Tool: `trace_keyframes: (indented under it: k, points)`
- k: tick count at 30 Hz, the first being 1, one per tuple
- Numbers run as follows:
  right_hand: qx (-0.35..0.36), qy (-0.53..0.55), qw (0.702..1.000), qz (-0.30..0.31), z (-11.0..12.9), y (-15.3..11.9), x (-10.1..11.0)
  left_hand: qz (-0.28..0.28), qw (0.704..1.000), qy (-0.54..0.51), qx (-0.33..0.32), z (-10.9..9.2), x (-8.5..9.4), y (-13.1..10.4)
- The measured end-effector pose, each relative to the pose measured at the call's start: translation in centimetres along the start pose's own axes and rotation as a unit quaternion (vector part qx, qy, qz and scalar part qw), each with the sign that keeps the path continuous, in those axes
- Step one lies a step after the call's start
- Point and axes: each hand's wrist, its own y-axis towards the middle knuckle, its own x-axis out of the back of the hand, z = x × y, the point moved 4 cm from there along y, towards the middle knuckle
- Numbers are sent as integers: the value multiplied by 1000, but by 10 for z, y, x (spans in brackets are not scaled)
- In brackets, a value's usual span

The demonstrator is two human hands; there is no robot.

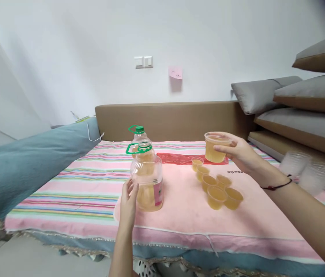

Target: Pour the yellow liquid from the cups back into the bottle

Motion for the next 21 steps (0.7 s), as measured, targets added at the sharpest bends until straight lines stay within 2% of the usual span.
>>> trace_keyframes:
  k: [5, 11, 15, 21]
  points:
    - [8, 39, 998, 49, 24, 25, -62, 22, 999, 18, -30, 3, -2, -6]
    - [0, 61, 991, 120, 19, 46, -120, 18, 999, 24, -40, 3, -5, -13]
    - [-10, 55, 989, 139, 12, 54, -140, 25, 999, 18, -35, 6, -5, -12]
    - [-26, 55, 987, 151, 9, 62, -153, 23, 999, 24, -40, 12, -5, -13]
